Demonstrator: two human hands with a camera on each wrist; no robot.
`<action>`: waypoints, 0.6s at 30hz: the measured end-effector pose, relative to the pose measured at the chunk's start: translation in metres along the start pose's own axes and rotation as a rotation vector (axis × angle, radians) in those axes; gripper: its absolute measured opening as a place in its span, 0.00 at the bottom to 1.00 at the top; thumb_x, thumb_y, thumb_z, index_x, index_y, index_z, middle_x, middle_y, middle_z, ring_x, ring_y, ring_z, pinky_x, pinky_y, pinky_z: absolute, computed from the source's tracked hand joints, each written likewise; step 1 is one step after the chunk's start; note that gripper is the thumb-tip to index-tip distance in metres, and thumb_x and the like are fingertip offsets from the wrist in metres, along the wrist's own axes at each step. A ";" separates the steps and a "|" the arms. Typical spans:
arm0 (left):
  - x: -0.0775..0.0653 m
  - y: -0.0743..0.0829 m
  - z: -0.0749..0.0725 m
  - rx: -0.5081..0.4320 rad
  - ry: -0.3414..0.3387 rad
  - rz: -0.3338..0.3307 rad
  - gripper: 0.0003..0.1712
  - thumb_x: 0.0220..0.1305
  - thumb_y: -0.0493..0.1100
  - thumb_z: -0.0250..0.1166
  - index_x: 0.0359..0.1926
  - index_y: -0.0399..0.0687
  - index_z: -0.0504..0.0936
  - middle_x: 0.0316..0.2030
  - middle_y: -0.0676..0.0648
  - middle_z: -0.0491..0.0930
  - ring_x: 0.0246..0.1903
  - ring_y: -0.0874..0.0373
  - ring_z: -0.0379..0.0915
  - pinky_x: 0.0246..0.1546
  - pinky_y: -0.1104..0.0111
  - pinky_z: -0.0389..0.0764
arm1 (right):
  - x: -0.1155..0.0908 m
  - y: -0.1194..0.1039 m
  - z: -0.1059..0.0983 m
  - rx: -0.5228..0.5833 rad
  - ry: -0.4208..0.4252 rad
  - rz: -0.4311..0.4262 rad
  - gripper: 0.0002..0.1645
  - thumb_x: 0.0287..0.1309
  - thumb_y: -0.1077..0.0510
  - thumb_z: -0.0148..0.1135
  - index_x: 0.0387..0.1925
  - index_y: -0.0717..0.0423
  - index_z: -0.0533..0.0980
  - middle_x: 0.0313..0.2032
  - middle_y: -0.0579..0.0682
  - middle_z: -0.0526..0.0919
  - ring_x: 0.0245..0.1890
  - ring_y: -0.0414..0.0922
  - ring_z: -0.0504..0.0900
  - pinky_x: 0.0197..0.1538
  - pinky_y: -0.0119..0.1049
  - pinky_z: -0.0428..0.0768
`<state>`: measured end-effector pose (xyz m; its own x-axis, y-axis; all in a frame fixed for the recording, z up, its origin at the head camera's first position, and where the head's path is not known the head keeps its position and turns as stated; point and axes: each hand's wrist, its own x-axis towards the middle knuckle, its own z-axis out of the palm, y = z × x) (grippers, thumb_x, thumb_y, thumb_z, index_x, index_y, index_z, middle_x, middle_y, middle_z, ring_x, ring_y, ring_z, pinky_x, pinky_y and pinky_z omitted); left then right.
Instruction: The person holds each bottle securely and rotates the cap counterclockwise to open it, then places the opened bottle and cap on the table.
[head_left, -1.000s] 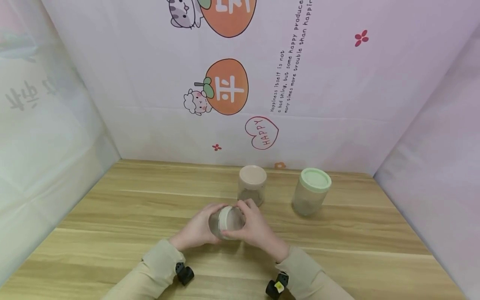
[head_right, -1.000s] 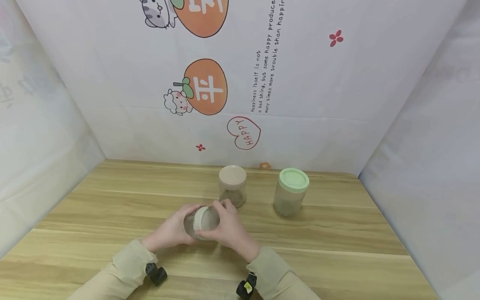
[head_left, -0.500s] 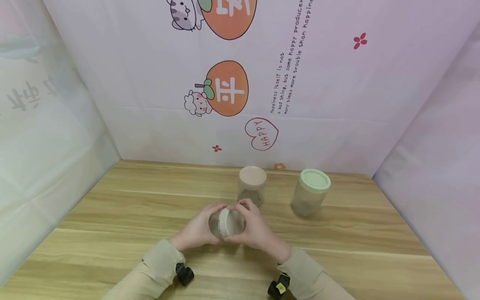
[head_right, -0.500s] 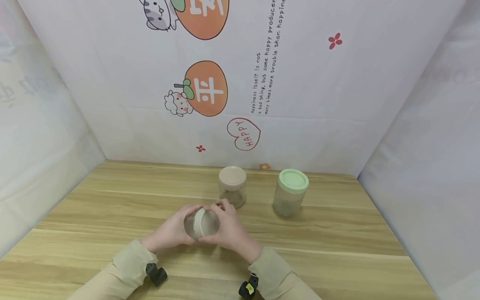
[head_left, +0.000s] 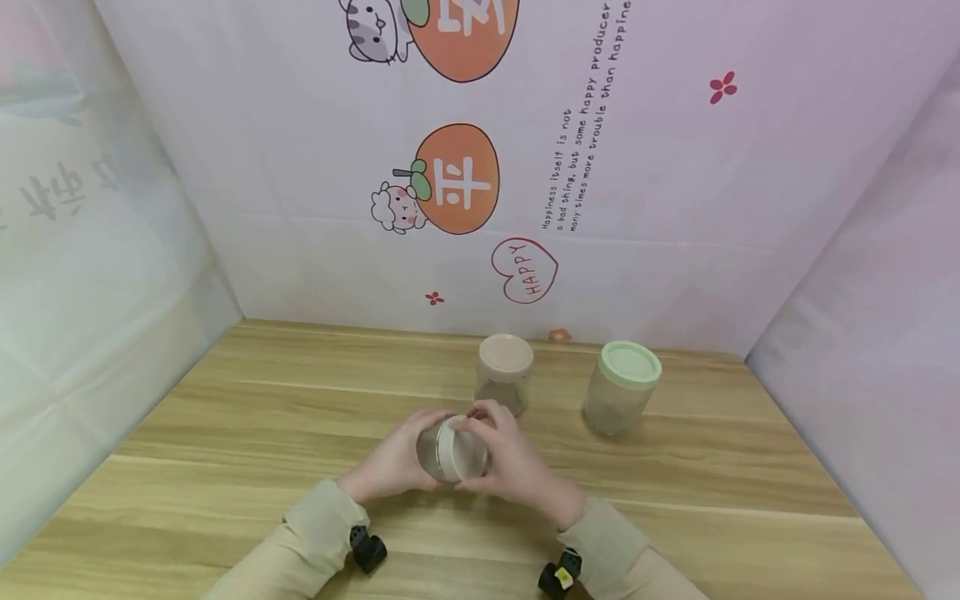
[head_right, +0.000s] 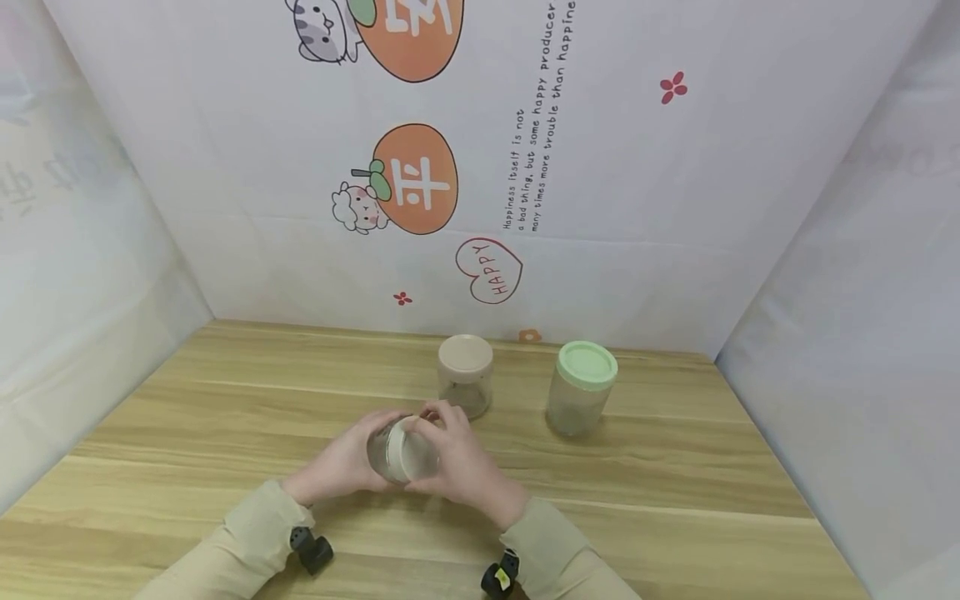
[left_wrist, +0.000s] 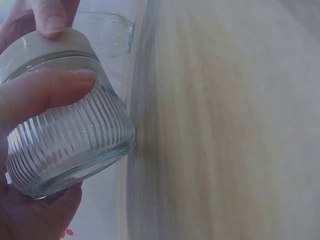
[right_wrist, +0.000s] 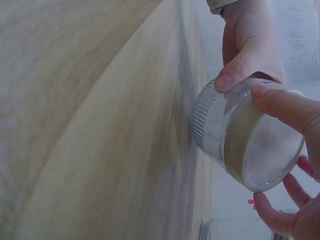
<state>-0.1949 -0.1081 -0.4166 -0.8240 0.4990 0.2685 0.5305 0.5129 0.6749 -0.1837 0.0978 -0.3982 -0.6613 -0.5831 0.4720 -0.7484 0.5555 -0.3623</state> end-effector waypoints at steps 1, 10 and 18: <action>0.000 0.000 0.000 0.004 0.000 0.006 0.51 0.30 0.39 0.79 0.62 0.45 0.67 0.59 0.45 0.70 0.55 0.49 0.69 0.55 0.52 0.72 | 0.000 0.001 0.000 -0.011 0.002 -0.022 0.42 0.28 0.51 0.80 0.51 0.49 0.73 0.52 0.56 0.68 0.53 0.50 0.67 0.49 0.46 0.77; -0.001 -0.003 0.000 0.006 -0.002 0.003 0.52 0.32 0.39 0.79 0.63 0.44 0.66 0.59 0.43 0.69 0.54 0.48 0.70 0.53 0.52 0.74 | -0.001 0.005 -0.002 -0.058 -0.016 -0.115 0.41 0.29 0.53 0.80 0.52 0.47 0.73 0.55 0.55 0.68 0.55 0.50 0.67 0.51 0.44 0.78; 0.000 -0.002 -0.001 -0.009 -0.026 -0.013 0.53 0.32 0.37 0.78 0.64 0.43 0.64 0.58 0.41 0.67 0.54 0.45 0.69 0.52 0.50 0.74 | -0.002 0.009 -0.004 -0.104 -0.002 -0.208 0.41 0.26 0.54 0.80 0.51 0.46 0.74 0.55 0.59 0.68 0.56 0.52 0.68 0.53 0.47 0.78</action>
<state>-0.1965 -0.1097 -0.4168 -0.8252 0.5105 0.2417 0.5178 0.5129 0.6847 -0.1894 0.1061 -0.3992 -0.4935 -0.6923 0.5264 -0.8594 0.4812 -0.1728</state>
